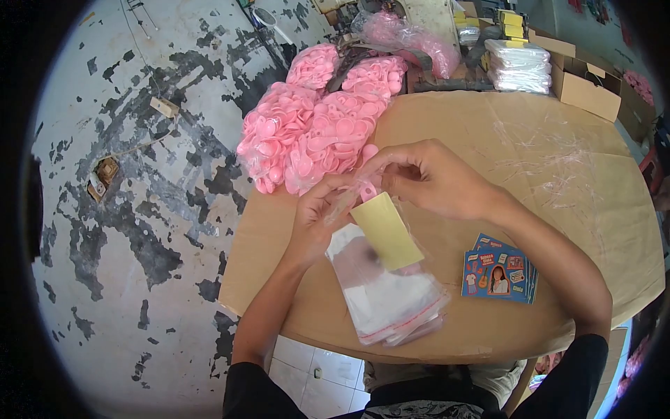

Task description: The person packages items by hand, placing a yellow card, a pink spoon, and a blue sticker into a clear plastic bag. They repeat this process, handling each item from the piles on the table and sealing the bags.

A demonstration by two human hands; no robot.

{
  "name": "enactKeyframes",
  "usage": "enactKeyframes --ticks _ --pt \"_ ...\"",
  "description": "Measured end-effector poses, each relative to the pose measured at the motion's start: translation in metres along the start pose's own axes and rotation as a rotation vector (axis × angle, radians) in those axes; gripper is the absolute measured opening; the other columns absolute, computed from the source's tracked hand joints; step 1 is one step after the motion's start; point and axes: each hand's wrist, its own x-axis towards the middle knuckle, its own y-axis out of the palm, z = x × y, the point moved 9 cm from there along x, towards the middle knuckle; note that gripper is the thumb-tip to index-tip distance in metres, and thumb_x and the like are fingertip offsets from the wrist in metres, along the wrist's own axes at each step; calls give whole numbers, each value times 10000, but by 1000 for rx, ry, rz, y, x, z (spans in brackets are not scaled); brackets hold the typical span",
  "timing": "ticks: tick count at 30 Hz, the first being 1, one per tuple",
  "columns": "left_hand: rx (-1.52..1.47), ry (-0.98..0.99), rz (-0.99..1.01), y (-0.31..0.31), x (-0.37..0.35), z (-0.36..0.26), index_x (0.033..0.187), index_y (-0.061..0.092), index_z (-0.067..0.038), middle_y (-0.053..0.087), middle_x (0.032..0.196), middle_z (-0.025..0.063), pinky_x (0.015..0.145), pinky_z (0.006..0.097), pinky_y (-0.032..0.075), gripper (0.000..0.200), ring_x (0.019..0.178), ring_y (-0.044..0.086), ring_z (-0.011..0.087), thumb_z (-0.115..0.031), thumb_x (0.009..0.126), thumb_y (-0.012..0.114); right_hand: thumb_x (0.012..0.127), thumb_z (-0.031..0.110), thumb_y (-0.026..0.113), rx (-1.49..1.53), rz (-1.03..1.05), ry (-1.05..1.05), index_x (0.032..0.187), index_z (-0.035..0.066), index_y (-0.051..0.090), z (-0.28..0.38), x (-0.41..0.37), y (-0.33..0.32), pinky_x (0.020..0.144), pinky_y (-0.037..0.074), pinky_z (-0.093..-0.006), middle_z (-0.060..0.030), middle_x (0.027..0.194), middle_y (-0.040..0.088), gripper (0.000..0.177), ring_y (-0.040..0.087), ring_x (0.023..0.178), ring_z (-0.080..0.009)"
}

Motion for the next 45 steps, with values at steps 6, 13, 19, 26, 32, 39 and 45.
enactKeyframes --ticks 6,13,19,26,32,39,45 --pt "54 116 7 1 0 -8 1176 574 1 608 1104 46 838 250 487 228 987 587 95 -27 958 514 949 54 546 -52 19 -42 1162 35 652 4 -1 12 683 483 -272 -72 853 678 239 567 749 -84" --pt "15 19 -20 0 -2 -5 1188 567 -1 607 1110 54 871 259 490 239 1013 588 106 -18 963 487 896 -59 513 -8 -18 -75 1166 14 653 -2 0 7 767 513 -263 -83 938 700 313 612 845 -86" --pt "-49 -4 -38 -1 -3 -6 1173 572 -43 630 1135 37 852 274 537 217 1018 624 110 -152 990 533 835 -133 500 35 -33 -133 1116 18 688 7 -2 -2 821 521 -290 -98 1007 707 370 649 905 -137" --pt "14 104 25 -2 0 -9 1166 569 -31 638 1138 65 814 271 547 227 1023 633 128 -176 997 527 807 -121 497 -88 92 -257 1063 53 718 25 -4 -1 787 515 -319 -100 989 707 380 654 870 -207" --pt "68 26 18 0 -2 -7 1115 574 23 631 1117 88 815 277 536 209 974 636 138 -60 969 449 761 -145 558 -180 114 -315 988 52 736 31 -5 -2 734 501 -324 -68 903 716 350 612 816 -204" --pt "-216 -48 66 2 -5 -3 1032 593 -8 612 978 38 722 245 486 194 884 600 67 -107 974 436 766 -146 548 -165 104 -298 954 47 733 25 -4 -3 744 508 -326 -62 901 722 327 628 837 -205" --pt "127 80 48 2 -4 -2 956 550 -30 577 909 2 581 168 473 91 764 625 45 -12 905 623 776 -138 537 -168 110 -267 949 34 723 25 -4 -3 748 512 -318 -72 900 717 307 634 824 -204"
